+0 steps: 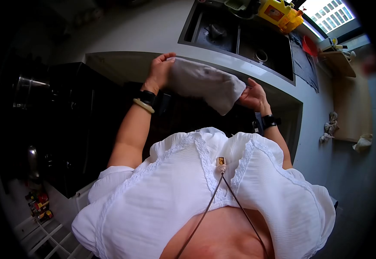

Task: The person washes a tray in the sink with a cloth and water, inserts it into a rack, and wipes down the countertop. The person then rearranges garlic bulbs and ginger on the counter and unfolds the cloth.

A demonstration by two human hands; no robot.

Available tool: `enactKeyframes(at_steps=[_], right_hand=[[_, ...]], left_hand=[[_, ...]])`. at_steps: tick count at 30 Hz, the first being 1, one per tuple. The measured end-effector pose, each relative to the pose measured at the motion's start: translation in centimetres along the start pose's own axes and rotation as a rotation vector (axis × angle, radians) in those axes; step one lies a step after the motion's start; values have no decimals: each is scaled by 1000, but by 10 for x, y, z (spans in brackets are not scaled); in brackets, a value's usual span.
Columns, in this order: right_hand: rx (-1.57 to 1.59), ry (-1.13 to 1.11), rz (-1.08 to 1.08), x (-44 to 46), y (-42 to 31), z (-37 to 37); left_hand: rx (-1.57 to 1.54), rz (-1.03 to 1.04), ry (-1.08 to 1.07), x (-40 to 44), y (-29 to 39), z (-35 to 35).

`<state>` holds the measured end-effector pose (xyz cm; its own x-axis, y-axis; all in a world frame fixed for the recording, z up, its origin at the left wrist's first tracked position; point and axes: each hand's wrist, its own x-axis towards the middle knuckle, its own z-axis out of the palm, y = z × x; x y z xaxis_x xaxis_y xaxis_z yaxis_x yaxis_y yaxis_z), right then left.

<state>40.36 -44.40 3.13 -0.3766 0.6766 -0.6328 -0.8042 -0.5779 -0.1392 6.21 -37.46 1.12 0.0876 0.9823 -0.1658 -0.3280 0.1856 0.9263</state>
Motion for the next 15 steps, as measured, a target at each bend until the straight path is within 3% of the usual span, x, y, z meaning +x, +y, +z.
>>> enactKeyframes(at_steps=[1, 4, 5, 8, 9, 10, 12, 13, 15], right_hand=[[-71, -189, -38, 9, -6, -10], [-591, -2, -66, 45, 2, -3], [-659, -28, -46, 71, -19, -29], [-786, 69, -614, 39, 13, 24], [-1011, 97, -516, 37, 12, 19], [-1011, -99, -359, 42, 13, 14], [-969, -81, -520, 46, 7, 15], [-902, -34, -616, 53, 4, 19], [-1012, -70, -504, 50, -2, 12]], left_hand=[[-91, 110, 1, 0, 7, 4], [470, -108, -91, 16, -7, -10], [445, -30, 48, 25, -13, -18], [240, 272, 34, 24, -6, -19], [406, 84, -18, 33, -19, -35], [403, 114, 27, 21, -26, -39], [405, 267, 100, 31, -6, -36], [220, 306, 97, 27, 5, -29], [430, 117, 112, 28, 5, -39]])
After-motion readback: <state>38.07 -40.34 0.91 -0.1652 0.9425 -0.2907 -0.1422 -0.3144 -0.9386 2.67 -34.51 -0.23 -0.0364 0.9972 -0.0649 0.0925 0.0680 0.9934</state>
